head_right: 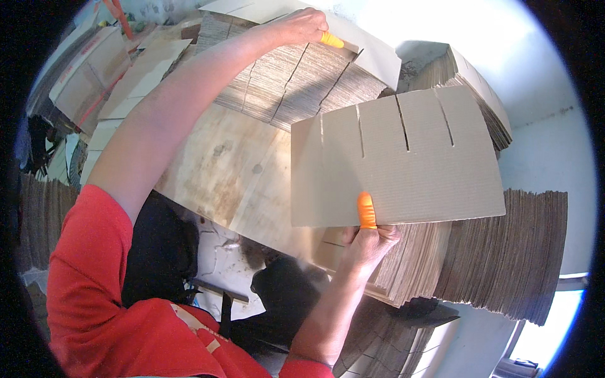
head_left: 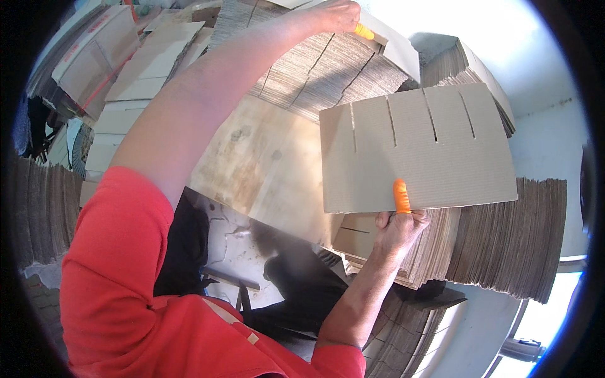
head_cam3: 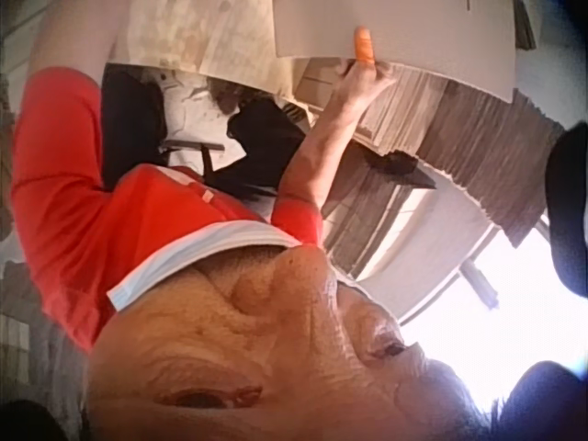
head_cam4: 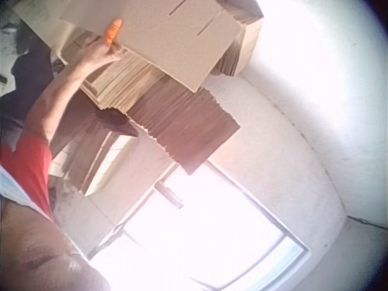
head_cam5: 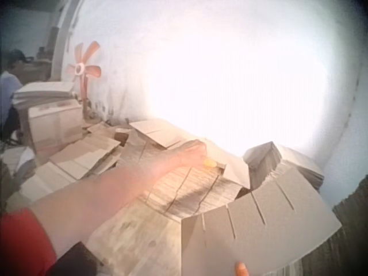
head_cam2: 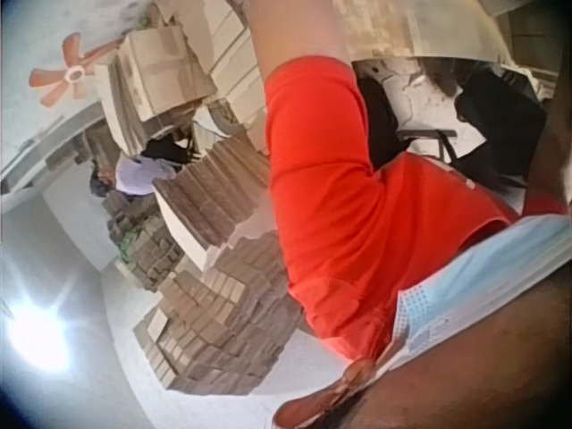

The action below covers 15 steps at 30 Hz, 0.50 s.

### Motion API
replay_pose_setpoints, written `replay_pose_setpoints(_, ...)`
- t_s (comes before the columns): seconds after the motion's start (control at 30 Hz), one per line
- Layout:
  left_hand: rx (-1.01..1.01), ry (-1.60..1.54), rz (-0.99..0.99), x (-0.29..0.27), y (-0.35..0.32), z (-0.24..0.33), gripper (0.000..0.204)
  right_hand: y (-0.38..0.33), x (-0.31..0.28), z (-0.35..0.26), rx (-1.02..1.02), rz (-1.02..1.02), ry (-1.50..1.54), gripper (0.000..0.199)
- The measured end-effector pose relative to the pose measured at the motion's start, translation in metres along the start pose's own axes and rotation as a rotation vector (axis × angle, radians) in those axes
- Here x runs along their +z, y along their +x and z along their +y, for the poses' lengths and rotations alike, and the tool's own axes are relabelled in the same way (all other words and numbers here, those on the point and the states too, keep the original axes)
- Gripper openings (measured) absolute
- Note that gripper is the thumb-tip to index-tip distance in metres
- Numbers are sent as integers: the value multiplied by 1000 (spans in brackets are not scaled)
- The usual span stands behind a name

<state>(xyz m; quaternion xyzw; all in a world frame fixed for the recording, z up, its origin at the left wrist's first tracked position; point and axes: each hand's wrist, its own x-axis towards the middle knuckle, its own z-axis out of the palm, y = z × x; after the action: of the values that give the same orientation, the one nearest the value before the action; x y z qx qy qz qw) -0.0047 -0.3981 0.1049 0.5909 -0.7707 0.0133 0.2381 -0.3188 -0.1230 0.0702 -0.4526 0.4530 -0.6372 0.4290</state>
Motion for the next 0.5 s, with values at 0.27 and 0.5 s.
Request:
replay_pose_setpoints(0.27,574,185,454,1,-26,42,13,1,-4,0,-58,92,59,22)
replay_pose_setpoints(0.5,742,755,321,13,-94,96,12,5,-24,14,-241,82,-104,15)
